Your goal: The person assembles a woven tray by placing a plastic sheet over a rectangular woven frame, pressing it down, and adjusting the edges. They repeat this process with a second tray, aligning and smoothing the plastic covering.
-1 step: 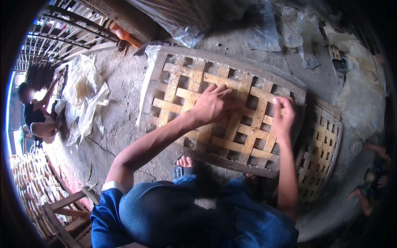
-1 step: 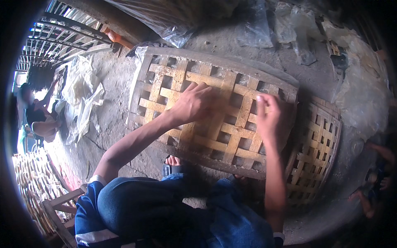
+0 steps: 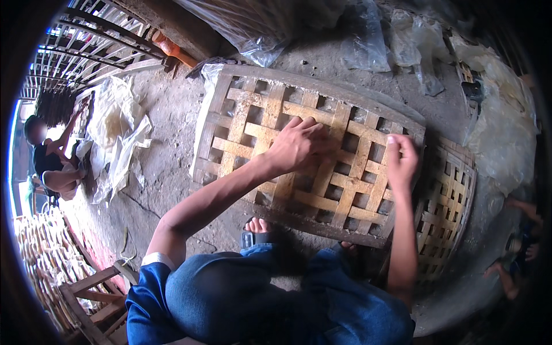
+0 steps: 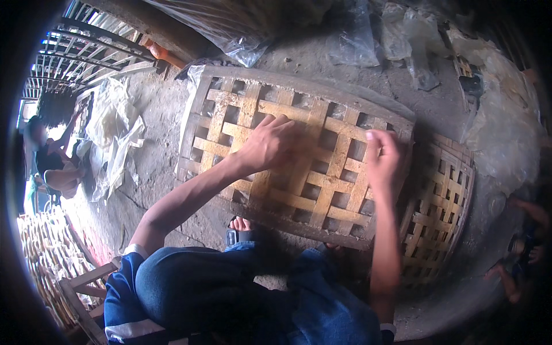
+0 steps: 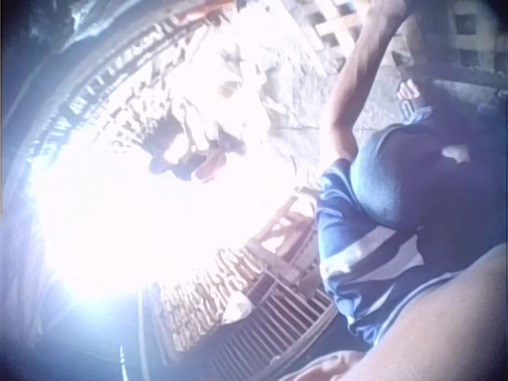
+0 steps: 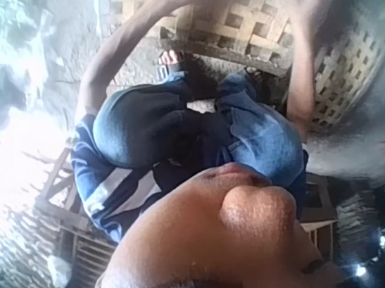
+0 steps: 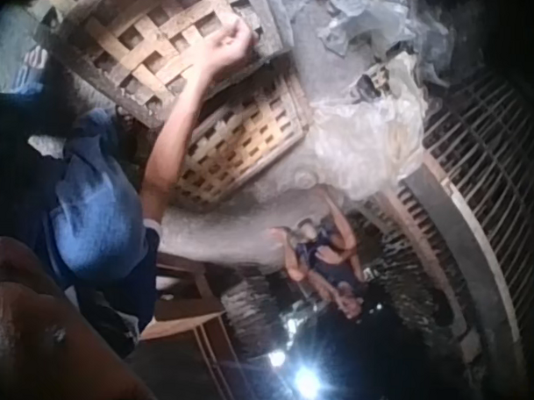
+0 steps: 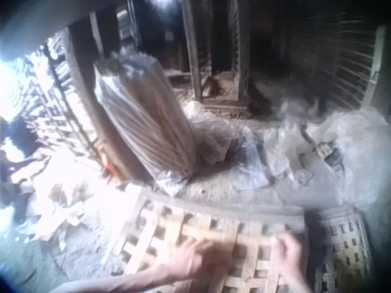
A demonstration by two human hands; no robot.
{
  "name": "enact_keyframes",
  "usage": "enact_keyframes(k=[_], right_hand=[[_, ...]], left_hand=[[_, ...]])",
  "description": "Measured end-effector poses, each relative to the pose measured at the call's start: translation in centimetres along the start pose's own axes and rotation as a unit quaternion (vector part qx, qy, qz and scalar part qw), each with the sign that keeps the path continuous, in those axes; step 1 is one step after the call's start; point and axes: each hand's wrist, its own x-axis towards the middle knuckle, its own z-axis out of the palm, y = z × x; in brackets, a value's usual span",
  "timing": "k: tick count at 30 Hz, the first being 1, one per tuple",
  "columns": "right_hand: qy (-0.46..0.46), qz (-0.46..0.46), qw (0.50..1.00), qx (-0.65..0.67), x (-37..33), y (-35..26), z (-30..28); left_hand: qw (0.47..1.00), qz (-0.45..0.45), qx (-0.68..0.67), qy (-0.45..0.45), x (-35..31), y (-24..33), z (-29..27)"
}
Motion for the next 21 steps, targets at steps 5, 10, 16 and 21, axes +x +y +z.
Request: enact_keyframes(k=[5, 10, 16, 21], right_hand=[[0.226, 0.136, 0.961, 0.081, 5.3, 6.8, -8.9], [0.241, 0.146, 0.959, 0.036, 5.9, 8.4, -12.6], [0.037, 0.131, 0.990, -0.029, -0.1, 0.8, -5.4], [-0.038, -0.076, 0.994, -0.073, -2.0, -2.6, -0.6]], left_hand=[[0.999, 0.015, -0.037, 0.013, 0.5, -0.5, 1.1], [0.999, 0.012, 0.010, 0.030, 0.7, -0.4, 0.7], [0.997, 0.050, 0.033, 0.052, 0.1, -0.2, 0.1], [0.995, 0.087, 0.048, 0.025, 0.0, 0.2, 0.5]])
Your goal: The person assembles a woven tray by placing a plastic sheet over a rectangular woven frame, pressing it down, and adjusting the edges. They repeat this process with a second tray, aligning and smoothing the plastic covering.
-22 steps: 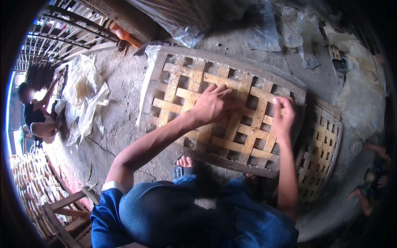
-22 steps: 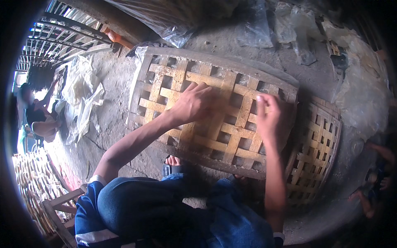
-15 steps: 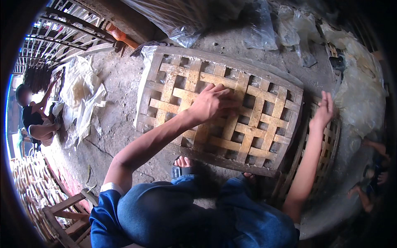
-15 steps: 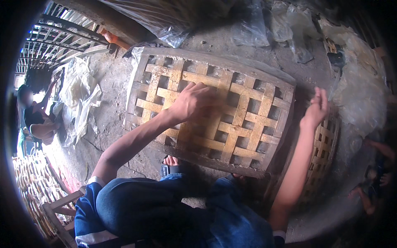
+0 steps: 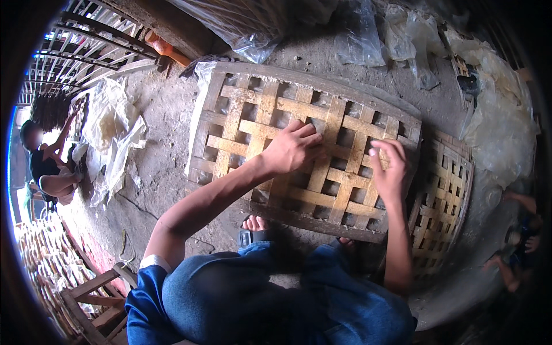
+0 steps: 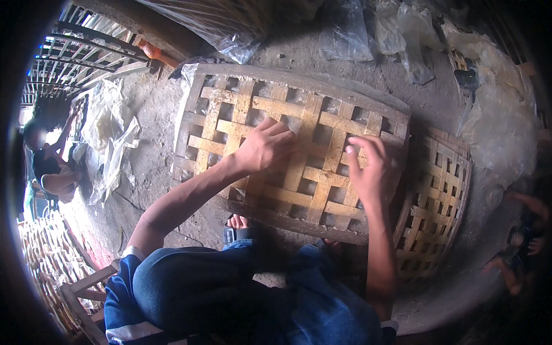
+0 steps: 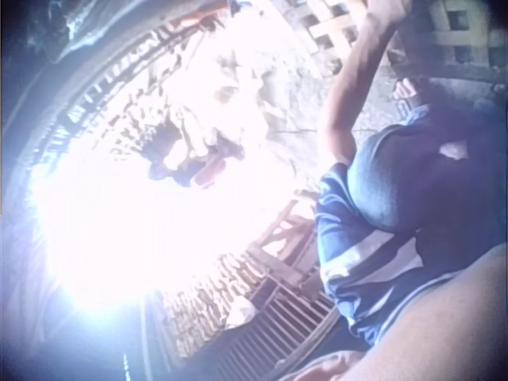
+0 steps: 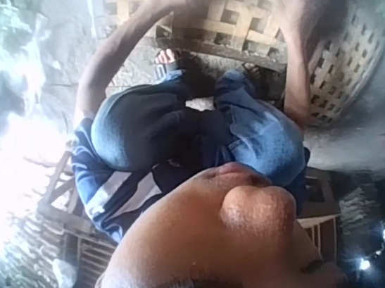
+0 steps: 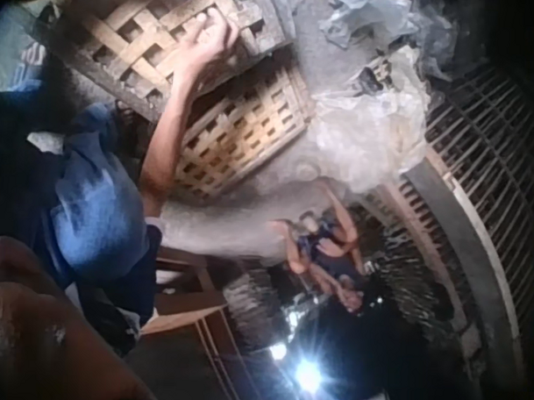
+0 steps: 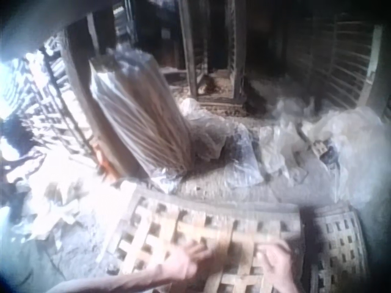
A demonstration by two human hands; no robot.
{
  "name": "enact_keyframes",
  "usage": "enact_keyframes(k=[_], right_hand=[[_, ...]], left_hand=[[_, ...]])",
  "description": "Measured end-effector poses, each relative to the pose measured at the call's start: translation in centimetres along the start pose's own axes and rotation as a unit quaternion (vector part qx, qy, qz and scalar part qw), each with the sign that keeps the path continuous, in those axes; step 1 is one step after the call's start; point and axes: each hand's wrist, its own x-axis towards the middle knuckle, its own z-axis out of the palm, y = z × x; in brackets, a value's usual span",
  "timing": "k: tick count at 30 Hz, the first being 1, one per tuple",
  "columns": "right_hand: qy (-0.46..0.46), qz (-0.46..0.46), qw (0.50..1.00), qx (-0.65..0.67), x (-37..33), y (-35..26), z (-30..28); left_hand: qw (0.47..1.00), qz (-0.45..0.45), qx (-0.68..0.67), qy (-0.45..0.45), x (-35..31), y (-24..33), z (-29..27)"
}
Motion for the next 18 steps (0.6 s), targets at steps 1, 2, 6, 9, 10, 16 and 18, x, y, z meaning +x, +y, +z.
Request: enact_keyframes(k=[1, 2, 6, 9, 10, 16, 18], right_hand=[[-0.019, -0.012, 0.999, -0.025, -0.1, -0.7, 0.3], [-0.031, -0.025, 0.999, -0.037, 0.0, -1.4, 0.8], [-0.068, -0.062, 0.992, -0.085, 0.3, -3.3, 2.9], [-0.084, -0.042, 0.988, -0.121, 0.5, -3.7, 3.7], [-0.087, -0.034, 0.987, -0.128, 0.5, -3.8, 3.9], [-0.082, 0.001, 0.992, -0.092, 0.7, -3.3, 3.9], [-0.081, -0.009, 0.994, -0.076, 0.8, -3.6, 4.1]], left_hand=[[1.000, 0.008, 0.008, -0.007, 0.1, 0.1, 0.1], [1.000, 0.002, 0.016, -0.012, 0.3, 0.3, 0.1], [0.999, -0.026, 0.019, -0.027, 0.6, 0.4, -0.2], [0.995, -0.095, 0.004, 0.020, -0.1, -0.4, -0.1], [0.991, -0.126, 0.000, 0.044, -0.5, -0.9, -0.1], [0.891, -0.380, -0.050, 0.244, -5.6, -6.5, -7.1], [0.837, -0.474, 0.031, 0.271, -10.8, -9.7, -9.4]])
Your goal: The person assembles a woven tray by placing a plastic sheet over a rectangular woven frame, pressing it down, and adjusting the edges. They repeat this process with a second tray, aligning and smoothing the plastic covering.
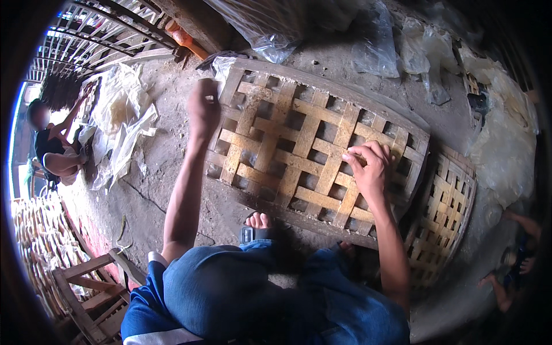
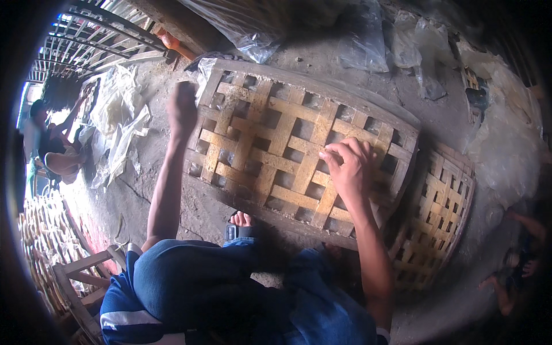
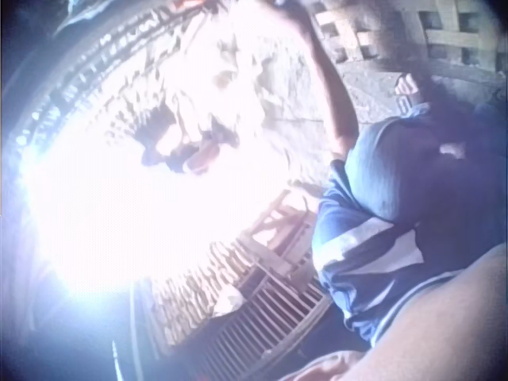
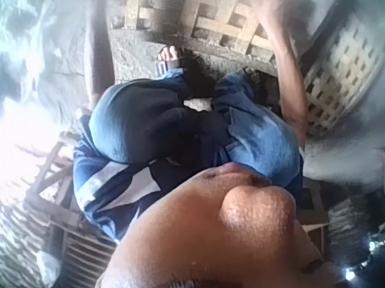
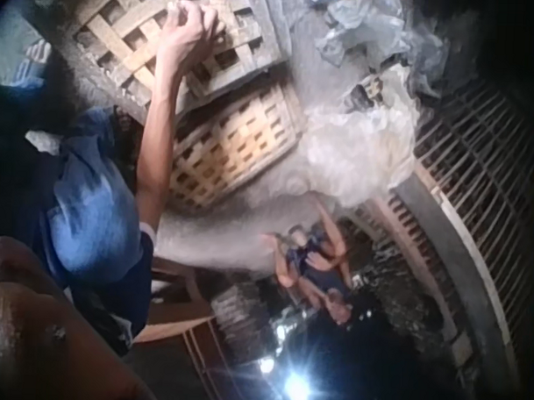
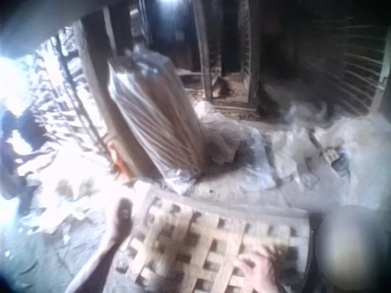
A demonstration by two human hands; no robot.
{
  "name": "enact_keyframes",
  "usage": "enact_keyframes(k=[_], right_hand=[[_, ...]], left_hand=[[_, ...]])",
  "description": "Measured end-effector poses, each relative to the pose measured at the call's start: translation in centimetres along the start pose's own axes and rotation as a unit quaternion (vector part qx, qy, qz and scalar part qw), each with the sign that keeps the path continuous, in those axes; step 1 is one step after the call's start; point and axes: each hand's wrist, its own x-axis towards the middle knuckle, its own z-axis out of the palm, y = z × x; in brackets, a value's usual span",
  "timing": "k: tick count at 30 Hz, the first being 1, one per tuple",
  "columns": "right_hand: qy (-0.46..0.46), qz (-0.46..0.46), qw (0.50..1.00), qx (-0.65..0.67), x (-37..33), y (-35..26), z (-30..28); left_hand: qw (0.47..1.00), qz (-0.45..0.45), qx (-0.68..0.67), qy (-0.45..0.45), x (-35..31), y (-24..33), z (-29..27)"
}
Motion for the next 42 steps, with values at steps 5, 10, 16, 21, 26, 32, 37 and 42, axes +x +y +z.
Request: enact_keyframes(k=[5, 10, 16, 21, 26, 32, 37, 42], right_hand=[[0.017, -0.021, 1.000, 0.005, 0.3, 0.4, 0.8], [0.016, -0.048, 0.996, -0.075, 0.4, 0.0, 0.7], [0.135, 0.013, 0.977, 0.165, 1.5, 5.7, 0.0], [0.304, 0.247, 0.884, 0.255, 1.7, 14.6, -9.8], [0.351, 0.290, 0.880, 0.137, -1.3, 19.6, -11.9], [0.239, 0.232, 0.940, 0.079, -3.3, 14.6, -6.3], [0.213, 0.171, 0.961, 0.035, -3.7, 12.0, -3.6], [0.179, 0.210, 0.961, 0.030, -3.6, 11.5, -3.9]], left_hand=[[0.959, -0.173, 0.211, 0.077, 0.1, -12.0, -6.9], [0.914, -0.294, 0.277, 0.042, -5.1, -18.1, -8.2], [0.925, -0.297, 0.227, 0.066, -8.8, -19.2, -7.2], [0.935, -0.256, 0.239, 0.064, -7.7, -20.2, -8.3], [0.966, -0.065, 0.212, 0.136, -4.1, -13.9, -6.6], [0.981, 0.141, -0.048, -0.126, -2.4, 6.4, -0.3], [0.890, 0.342, -0.020, -0.301, -6.7, 13.3, 6.6], [0.850, 0.434, 0.025, -0.297, -6.9, 12.2, 7.8]])
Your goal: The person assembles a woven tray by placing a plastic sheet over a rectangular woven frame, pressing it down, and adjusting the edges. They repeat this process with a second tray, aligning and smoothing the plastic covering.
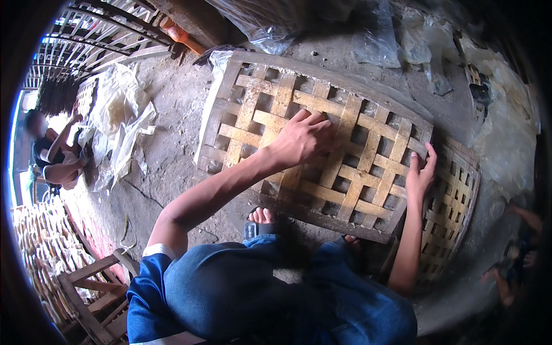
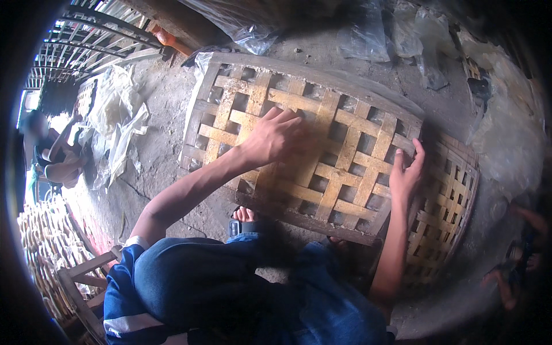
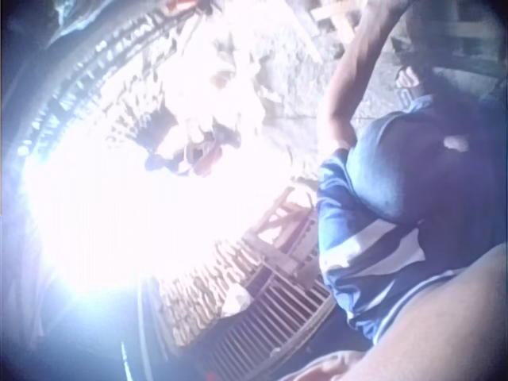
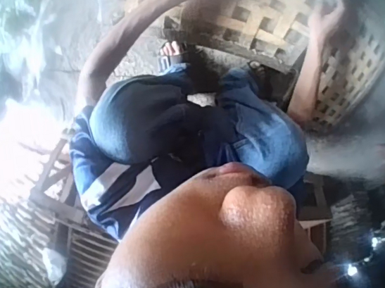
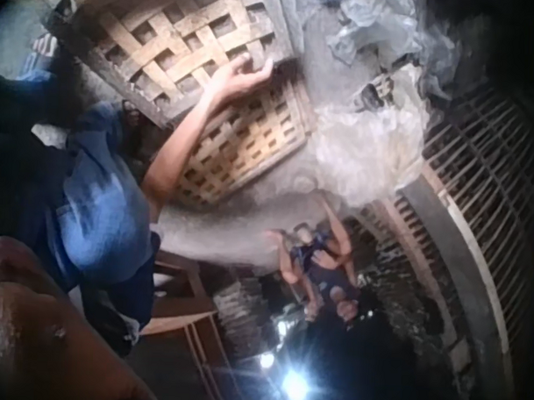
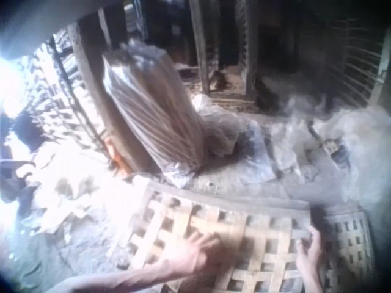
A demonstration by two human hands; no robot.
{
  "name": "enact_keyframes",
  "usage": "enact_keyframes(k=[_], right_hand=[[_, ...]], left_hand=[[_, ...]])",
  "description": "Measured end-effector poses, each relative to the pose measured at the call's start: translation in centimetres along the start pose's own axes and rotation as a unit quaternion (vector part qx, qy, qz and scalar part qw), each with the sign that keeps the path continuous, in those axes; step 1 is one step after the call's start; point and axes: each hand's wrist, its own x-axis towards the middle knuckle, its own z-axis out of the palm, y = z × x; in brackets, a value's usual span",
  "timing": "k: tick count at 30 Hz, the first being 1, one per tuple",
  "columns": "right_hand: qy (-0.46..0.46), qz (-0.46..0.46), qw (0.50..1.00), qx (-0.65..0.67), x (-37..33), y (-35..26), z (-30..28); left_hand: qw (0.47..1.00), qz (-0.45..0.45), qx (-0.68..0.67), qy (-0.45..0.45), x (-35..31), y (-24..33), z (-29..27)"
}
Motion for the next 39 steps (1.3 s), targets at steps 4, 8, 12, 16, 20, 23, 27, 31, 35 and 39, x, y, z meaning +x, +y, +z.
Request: enact_keyframes(k=[4, 8, 12, 16, 20, 23, 27, 31, 35, 39], right_hand=[[0.004, -0.019, 1.000, -0.002, -0.1, -0.5, 0.3], [-0.025, 0.036, 0.999, 0.001, -0.1, -2.2, -0.2], [-0.028, 0.035, 0.999, -0.007, -0.2, -2.2, -0.2], [-0.015, 0.017, 1.000, -0.006, -0.1, -1.0, 0.2], [-0.041, 0.044, 0.998, -0.009, 0.0, -1.5, -0.1], [-0.043, 0.052, 0.998, 0.003, 0.2, -1.4, -0.2], [0.004, -0.063, 0.997, -0.040, -0.1, -1.6, -0.8], [-0.079, -0.213, 0.965, -0.133, -1.7, -3.9, -2.9], [-0.186, -0.239, 0.950, -0.075, -4.8, -5.9, -3.0], [-0.210, -0.200, 0.955, -0.062, -5.3, -6.3, -3.3]], left_hand=[[0.999, 0.039, -0.002, -0.019, -0.2, -1.0, 0.8], [0.998, 0.061, 0.000, -0.022, 0.0, -1.1, 0.7], [0.998, 0.057, -0.017, -0.028, 0.3, -1.2, 0.8], [0.998, 0.056, -0.022, -0.030, 1.0, -1.2, 1.0], [0.997, 0.068, 0.004, -0.038, 1.1, -0.8, 1.2], [0.997, 0.068, -0.018, -0.028, 1.1, -0.4, 1.3], [0.999, 0.015, -0.022, 0.022, 0.2, -0.9, 0.5], [0.974, -0.164, -0.067, 0.144, -2.3, -4.0, -4.0], [0.911, -0.311, -0.030, 0.268, -9.9, -10.6, -6.1], [0.828, -0.489, 0.108, 0.251, -20.4, -15.5, -6.5]])
